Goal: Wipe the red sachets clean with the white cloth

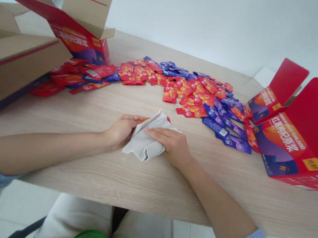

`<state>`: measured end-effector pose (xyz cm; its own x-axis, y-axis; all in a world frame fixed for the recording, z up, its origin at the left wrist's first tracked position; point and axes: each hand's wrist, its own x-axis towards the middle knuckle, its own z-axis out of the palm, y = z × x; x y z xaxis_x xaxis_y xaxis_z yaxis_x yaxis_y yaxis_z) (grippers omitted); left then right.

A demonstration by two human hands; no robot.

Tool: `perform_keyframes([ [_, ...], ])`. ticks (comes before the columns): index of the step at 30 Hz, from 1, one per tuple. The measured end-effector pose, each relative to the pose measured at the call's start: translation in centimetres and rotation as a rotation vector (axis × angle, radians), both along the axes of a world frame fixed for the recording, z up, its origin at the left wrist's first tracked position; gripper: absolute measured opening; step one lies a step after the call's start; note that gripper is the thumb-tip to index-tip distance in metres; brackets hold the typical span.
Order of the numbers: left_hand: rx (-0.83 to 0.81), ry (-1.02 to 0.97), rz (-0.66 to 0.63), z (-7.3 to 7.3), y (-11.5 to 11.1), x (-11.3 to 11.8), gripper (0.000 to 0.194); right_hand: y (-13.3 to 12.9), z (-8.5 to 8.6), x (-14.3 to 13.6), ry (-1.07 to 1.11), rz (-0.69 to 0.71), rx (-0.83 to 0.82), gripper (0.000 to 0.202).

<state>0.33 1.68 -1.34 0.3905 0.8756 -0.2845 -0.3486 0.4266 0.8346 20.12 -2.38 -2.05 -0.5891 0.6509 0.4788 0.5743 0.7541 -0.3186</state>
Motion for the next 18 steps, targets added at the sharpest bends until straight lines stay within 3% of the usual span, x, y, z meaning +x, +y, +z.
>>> perform_keyframes([
  [3,0.001,0.012,0.043,-0.1,0.0,0.4,0.031,0.6,-0.1,-0.5,-0.083,-0.07,-0.009,0.039],
  [6,0.053,0.071,0.103,0.0,0.0,0.5,0.028,1.1,0.2,-0.3,-0.125,-0.276,-0.043,0.038],
  [10,0.048,0.118,0.06,0.0,0.0,0.3,0.027,1.9,0.1,0.9,-0.204,-0.521,-0.058,0.047],
  [13,0.047,0.119,0.069,0.1,-0.1,0.3,0.024,2.5,-0.2,2.0,-0.195,-0.593,-0.019,0.047],
  [18,0.038,0.114,0.116,0.5,-0.4,0.5,0.031,2.0,-0.2,2.2,0.055,-0.606,0.043,0.046],
])
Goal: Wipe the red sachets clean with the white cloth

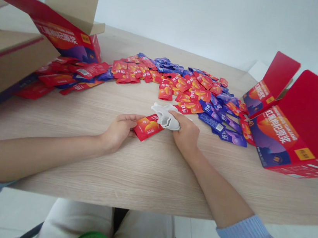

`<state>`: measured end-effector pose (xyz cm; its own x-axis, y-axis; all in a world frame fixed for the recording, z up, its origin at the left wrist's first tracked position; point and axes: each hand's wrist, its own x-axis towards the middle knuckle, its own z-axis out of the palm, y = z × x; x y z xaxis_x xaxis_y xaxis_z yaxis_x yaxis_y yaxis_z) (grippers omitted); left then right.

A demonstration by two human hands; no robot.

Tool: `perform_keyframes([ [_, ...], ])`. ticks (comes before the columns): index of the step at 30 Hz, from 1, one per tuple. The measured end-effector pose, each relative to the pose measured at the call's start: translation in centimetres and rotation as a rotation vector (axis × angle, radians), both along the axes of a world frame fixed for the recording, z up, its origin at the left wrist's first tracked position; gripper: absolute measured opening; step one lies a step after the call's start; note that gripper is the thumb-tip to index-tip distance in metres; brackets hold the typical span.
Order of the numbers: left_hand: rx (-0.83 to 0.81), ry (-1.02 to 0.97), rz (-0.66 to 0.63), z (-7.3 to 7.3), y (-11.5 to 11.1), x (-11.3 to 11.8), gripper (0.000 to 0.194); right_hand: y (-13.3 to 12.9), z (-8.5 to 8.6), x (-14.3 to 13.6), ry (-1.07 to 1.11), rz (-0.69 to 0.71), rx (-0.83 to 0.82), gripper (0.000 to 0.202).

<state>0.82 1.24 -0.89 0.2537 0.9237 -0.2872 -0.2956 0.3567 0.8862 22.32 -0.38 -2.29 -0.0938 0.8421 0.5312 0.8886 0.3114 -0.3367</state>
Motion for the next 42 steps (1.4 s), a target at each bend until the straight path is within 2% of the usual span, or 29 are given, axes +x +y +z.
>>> perform_keyframes([
  [4,0.042,-0.021,-0.033,-0.2,-0.1,-0.1,0.024,-2.4,0.6,-2.5,0.044,0.164,-0.044,0.065],
  [7,0.094,-0.095,-0.054,-0.7,-0.1,-0.3,0.017,-4.0,1.0,-4.4,-0.065,0.319,-0.125,0.074],
  [9,0.089,-0.132,-0.076,-0.9,0.0,-0.5,0.022,-4.3,1.1,-4.9,-0.154,0.358,-0.169,0.072],
  [13,0.008,-0.052,-0.161,-0.4,0.5,-0.9,0.03,-3.4,0.8,-4.2,-0.206,0.286,-0.202,0.064],
  [19,-0.125,0.09,-0.331,1.1,1.1,-1.8,0.037,-1.2,-0.1,-1.4,-0.177,0.212,-0.21,0.071],
  [23,-0.141,0.079,-0.322,0.9,1.6,-2.0,0.032,-0.3,-0.2,0.1,0.038,0.075,-0.046,0.052],
  [26,-0.126,0.034,-0.342,0.5,1.7,-2.1,0.031,-0.4,0.3,0.6,0.235,-0.125,0.149,0.036],
  [28,-0.123,0.033,-0.347,0.5,1.8,-2.2,0.032,-0.7,0.6,0.7,0.267,-0.229,0.188,0.032],
  [30,-0.131,0.057,-0.344,0.6,1.7,-2.2,0.033,-1.3,0.8,0.4,0.266,-0.243,0.161,0.032],
  [33,-0.131,0.076,-0.349,0.7,1.6,-2.1,0.034,-2.5,0.8,-0.7,0.258,-0.138,0.097,0.034],
  [36,-0.101,0.063,-0.332,0.7,1.6,-1.8,0.033,-3.8,0.8,-2.4,0.254,0.041,0.019,0.036],
  [42,-0.154,0.142,-0.269,0.8,1.4,-1.5,0.028,-5.2,0.9,-5.0,0.014,0.389,-0.155,0.075],
])
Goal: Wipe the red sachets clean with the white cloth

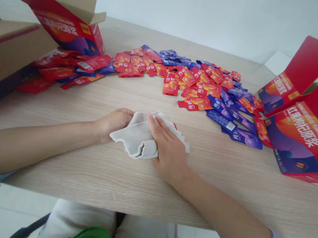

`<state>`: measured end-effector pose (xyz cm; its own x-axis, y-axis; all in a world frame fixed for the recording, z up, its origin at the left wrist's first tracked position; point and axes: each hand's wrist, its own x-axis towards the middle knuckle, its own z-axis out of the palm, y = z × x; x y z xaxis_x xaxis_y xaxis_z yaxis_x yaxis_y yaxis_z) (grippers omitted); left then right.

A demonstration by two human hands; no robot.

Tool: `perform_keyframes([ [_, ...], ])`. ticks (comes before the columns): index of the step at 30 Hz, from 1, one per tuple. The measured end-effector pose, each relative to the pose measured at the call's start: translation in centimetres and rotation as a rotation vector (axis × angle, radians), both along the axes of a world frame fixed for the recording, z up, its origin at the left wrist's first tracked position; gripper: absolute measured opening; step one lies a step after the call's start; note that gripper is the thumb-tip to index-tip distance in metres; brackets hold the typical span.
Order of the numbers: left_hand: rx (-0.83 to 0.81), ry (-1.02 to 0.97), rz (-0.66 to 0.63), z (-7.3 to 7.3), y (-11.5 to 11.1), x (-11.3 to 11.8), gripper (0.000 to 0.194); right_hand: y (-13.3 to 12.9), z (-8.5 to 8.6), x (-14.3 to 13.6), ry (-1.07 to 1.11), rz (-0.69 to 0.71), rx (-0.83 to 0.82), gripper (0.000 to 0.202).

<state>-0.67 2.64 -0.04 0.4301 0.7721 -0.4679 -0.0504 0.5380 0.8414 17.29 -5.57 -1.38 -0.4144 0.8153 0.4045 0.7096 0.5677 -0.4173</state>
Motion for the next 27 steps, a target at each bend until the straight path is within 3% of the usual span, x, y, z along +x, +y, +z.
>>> perform_keyframes([
  [3,-0.045,-0.05,-0.052,0.2,0.1,0.0,0.037,0.6,-0.2,0.1,-0.155,0.085,-0.025,0.078],
  [6,-0.047,-0.076,-0.109,0.3,0.5,-0.1,0.046,1.5,-0.4,1.0,-0.214,0.077,-0.069,0.078],
  [11,-0.015,-0.071,-0.148,0.0,0.8,-0.5,0.037,2.6,-0.1,3.3,-0.131,-0.003,-0.08,0.07],
  [19,0.001,-0.062,-0.047,0.0,0.2,-0.4,0.033,3.9,0.3,6.2,-0.218,-0.239,-0.113,0.077],
  [23,0.046,-0.094,-0.028,-0.3,-0.1,-0.1,0.034,3.0,0.3,5.1,-0.126,-0.262,-0.033,0.075],
  [27,0.094,-0.111,-0.035,-1.1,-0.1,0.3,0.031,1.3,0.8,2.4,-0.146,-0.107,0.07,0.064],
])
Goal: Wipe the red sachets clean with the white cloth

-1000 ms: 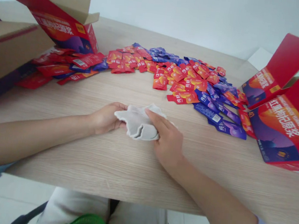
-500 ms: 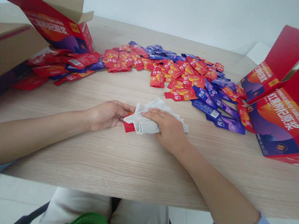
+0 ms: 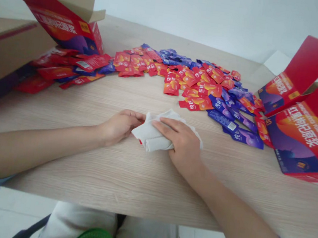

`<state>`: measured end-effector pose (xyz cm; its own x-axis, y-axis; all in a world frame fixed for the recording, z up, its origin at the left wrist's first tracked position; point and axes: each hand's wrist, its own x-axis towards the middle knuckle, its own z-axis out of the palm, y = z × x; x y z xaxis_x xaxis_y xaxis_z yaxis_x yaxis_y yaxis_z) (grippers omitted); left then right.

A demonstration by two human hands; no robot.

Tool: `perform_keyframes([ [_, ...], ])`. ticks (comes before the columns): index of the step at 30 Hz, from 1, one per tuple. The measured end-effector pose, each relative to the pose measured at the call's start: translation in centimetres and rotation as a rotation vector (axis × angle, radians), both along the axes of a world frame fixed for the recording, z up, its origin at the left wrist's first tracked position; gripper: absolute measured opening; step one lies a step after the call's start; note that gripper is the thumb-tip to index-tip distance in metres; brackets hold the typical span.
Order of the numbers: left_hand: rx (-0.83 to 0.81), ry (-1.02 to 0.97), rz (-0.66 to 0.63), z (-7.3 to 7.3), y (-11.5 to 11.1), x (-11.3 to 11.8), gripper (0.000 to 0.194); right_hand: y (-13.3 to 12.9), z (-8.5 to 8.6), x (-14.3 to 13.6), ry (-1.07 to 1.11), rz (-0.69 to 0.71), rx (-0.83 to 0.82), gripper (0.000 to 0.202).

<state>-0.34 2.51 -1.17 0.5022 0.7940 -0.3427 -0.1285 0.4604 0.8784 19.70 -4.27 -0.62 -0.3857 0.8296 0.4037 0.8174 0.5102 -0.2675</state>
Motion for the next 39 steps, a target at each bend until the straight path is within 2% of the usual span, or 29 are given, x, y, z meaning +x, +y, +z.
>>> perform_keyframes([
  [2,-0.003,-0.008,0.001,-0.2,0.0,0.1,0.028,-0.5,0.1,-1.0,-0.08,0.081,0.01,0.062],
  [4,-0.009,-0.011,0.003,-0.1,0.0,0.1,0.027,-0.5,0.1,-1.4,-0.148,0.103,0.004,0.064],
  [9,-0.046,0.02,-0.035,0.8,0.0,0.0,0.031,0.5,0.1,-0.4,-0.186,-0.034,-0.026,0.061],
  [14,-0.049,0.062,0.015,1.0,0.1,0.3,0.037,1.1,0.2,1.2,-0.191,-0.121,-0.078,0.051],
  [19,-0.047,0.09,-0.072,0.9,0.6,-0.2,0.033,1.3,0.7,2.5,-0.248,-0.21,-0.12,0.048],
  [21,-0.053,0.07,-0.11,1.0,1.1,-0.6,0.034,1.4,0.8,3.2,-0.252,-0.25,-0.07,0.046],
  [24,-0.119,0.004,-0.223,1.0,2.1,-1.1,0.038,1.3,0.7,3.6,-0.164,-0.276,0.1,0.043],
  [28,-0.223,-0.055,-0.352,1.0,3.5,-1.5,0.035,0.5,0.3,2.3,-0.086,-0.183,0.274,0.035],
  [31,-0.239,-0.045,-0.384,0.8,3.7,-1.4,0.031,-0.4,0.1,0.4,-0.107,-0.052,0.317,0.034],
  [36,-0.132,0.038,-0.284,0.1,2.5,-0.9,0.027,-0.5,-0.4,-1.2,-0.196,0.154,0.184,0.041],
  [39,-0.086,0.023,-0.267,0.1,2.0,-1.0,0.027,0.4,-0.3,-0.5,-0.212,0.164,0.086,0.048],
])
